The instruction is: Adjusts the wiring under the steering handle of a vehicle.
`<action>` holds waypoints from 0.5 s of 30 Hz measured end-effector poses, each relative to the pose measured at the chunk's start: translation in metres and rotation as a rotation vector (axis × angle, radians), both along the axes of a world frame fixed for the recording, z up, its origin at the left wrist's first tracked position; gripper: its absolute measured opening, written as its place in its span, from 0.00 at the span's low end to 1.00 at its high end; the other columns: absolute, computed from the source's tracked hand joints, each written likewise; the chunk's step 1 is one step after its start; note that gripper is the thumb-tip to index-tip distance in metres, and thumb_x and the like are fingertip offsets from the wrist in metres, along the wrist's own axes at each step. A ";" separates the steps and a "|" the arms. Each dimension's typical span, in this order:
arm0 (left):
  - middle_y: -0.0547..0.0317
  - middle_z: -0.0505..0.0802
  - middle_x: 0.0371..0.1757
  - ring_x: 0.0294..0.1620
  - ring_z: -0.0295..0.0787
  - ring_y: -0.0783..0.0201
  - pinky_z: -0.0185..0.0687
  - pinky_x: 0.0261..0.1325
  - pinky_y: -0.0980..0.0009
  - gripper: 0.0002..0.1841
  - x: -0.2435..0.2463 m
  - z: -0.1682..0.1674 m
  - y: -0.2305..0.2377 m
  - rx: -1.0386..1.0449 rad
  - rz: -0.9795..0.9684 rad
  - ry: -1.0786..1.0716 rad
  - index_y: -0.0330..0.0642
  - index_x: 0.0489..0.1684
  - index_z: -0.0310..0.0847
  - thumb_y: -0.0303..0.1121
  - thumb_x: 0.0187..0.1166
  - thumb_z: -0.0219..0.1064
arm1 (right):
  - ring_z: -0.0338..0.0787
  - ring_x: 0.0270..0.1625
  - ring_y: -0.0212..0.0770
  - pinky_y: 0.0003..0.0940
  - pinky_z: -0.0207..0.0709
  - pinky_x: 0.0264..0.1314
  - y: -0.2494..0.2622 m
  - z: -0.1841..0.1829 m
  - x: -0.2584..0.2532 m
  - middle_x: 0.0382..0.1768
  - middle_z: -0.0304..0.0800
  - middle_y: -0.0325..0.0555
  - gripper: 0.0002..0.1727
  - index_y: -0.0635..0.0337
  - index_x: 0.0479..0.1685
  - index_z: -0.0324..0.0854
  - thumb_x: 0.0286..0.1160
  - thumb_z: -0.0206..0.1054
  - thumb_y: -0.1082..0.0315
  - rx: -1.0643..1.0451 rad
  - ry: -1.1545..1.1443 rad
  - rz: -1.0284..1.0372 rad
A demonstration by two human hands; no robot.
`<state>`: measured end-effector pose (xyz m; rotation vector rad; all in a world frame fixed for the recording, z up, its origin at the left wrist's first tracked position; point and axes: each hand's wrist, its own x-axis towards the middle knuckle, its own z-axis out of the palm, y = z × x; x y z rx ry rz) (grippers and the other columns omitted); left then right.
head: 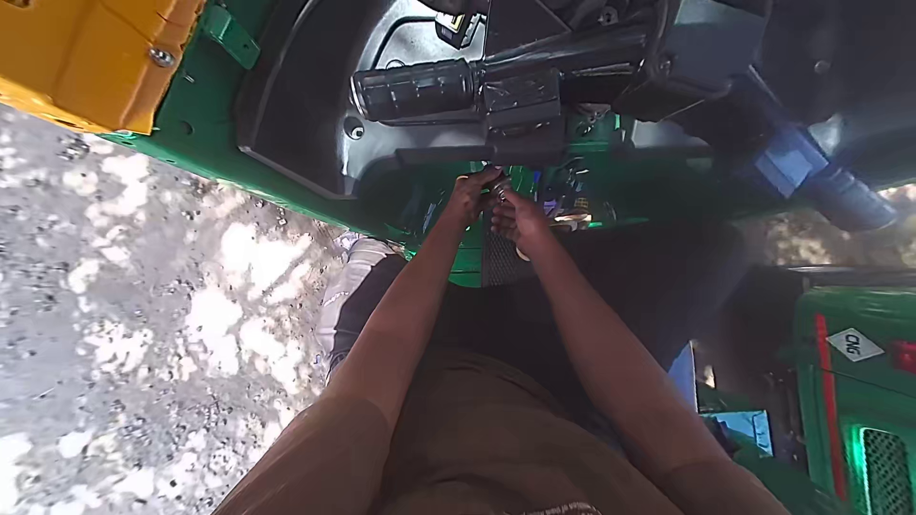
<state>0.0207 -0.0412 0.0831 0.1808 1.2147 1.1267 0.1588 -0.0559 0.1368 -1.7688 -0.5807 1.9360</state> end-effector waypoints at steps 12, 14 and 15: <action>0.45 0.94 0.52 0.47 0.94 0.53 0.93 0.48 0.58 0.22 0.010 -0.002 0.002 -0.003 0.036 0.015 0.35 0.60 0.85 0.43 0.76 0.75 | 0.91 0.34 0.42 0.37 0.90 0.38 -0.002 0.001 0.000 0.42 0.89 0.53 0.11 0.66 0.51 0.82 0.75 0.73 0.72 0.179 -0.021 -0.161; 0.45 0.93 0.53 0.48 0.94 0.53 0.93 0.49 0.58 0.23 0.011 0.001 0.002 -0.013 0.026 0.032 0.36 0.61 0.84 0.44 0.76 0.74 | 0.93 0.37 0.46 0.41 0.91 0.40 -0.003 0.004 0.001 0.47 0.88 0.57 0.20 0.66 0.62 0.77 0.84 0.68 0.59 0.129 0.001 -0.182; 0.46 0.93 0.53 0.48 0.94 0.54 0.93 0.50 0.58 0.23 0.011 0.001 0.002 -0.005 0.020 0.039 0.36 0.61 0.84 0.45 0.77 0.74 | 0.93 0.36 0.46 0.41 0.91 0.38 -0.003 0.005 0.001 0.46 0.90 0.56 0.25 0.65 0.66 0.76 0.89 0.62 0.50 0.074 0.003 -0.161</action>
